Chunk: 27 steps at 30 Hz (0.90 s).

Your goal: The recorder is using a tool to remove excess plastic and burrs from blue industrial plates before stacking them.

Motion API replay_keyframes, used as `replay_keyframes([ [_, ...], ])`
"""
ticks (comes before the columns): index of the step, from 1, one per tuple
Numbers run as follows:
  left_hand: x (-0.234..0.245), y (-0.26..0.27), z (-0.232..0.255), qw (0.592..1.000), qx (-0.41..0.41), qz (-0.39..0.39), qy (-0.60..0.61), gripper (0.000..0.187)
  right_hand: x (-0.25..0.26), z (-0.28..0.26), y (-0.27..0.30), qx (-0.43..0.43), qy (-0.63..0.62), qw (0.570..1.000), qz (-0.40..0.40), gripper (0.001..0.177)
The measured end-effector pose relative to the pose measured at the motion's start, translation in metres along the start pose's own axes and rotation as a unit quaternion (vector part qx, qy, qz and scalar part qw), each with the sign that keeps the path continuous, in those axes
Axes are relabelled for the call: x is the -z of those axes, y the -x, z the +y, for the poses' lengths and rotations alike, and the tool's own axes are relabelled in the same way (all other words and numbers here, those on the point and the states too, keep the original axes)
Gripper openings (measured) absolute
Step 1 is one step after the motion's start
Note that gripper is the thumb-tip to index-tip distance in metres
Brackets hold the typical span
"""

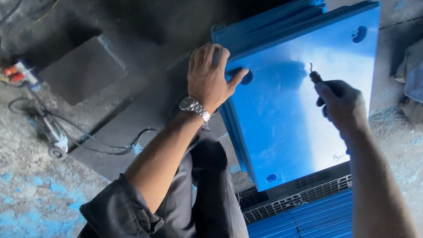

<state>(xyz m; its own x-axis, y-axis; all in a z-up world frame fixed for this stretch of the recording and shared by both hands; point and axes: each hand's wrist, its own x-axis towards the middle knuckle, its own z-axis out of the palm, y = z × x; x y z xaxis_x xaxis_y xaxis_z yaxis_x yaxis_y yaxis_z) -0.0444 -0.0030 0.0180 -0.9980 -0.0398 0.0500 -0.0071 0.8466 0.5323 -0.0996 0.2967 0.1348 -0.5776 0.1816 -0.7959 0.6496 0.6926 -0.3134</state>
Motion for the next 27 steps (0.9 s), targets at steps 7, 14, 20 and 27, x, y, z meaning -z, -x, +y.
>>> replay_keyframes([
  [7,-0.004,-0.049,0.001,0.975,0.131,-0.055,0.170,0.021,0.067,0.012,-0.061,0.091,0.304,0.938,0.142,0.039],
  [14,-0.019,-0.050,0.042,0.996,-0.014,-0.056,0.067,0.037,0.053,-0.029,-0.084,-0.043,0.431,0.898,0.077,0.039],
  [20,-0.031,-0.047,0.042,0.998,0.004,-0.067,-0.014,0.043,0.041,-0.081,-0.115,-0.111,0.450,0.886,-0.001,0.027],
  [27,-0.032,-0.044,0.040,0.998,-0.012,-0.058,-0.033,0.045,0.092,-0.080,-0.178,-0.127,0.358,0.923,-0.052,0.039],
])
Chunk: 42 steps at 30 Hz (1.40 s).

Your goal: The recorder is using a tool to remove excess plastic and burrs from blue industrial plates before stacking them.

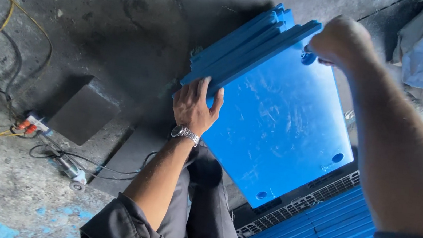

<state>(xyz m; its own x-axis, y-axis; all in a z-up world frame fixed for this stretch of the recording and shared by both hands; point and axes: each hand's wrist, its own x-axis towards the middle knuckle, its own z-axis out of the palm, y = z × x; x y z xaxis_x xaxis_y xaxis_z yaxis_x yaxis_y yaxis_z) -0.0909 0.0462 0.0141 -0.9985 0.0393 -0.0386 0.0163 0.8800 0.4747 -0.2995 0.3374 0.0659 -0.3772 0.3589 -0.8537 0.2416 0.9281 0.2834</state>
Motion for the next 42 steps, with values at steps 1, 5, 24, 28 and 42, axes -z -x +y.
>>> replay_keyframes([
  [1,-0.001,-0.001,-0.002,1.000,-0.003,-0.002,-0.002,0.045,-0.004,0.011,-0.011,0.001,-0.004,1.000,-0.002,0.039],
  [5,-0.009,0.007,-0.006,0.999,0.008,-0.040,0.000,0.049,-0.027,0.053,-0.018,-0.078,-0.117,0.990,0.016,0.042],
  [24,0.036,0.067,-0.029,0.990,-0.101,-0.102,0.006,0.046,-0.490,0.130,0.204,-0.328,-0.515,0.777,0.154,0.059],
  [28,0.054,0.112,-0.029,0.990,-0.095,-0.104,0.029,0.050,-0.548,0.152,0.199,-0.303,-0.637,0.696,0.130,0.057],
  [42,0.050,0.149,-0.028,0.923,0.300,-0.237,-0.037,0.070,-0.572,0.188,0.269,-0.114,-0.646,0.754,0.028,0.054],
])
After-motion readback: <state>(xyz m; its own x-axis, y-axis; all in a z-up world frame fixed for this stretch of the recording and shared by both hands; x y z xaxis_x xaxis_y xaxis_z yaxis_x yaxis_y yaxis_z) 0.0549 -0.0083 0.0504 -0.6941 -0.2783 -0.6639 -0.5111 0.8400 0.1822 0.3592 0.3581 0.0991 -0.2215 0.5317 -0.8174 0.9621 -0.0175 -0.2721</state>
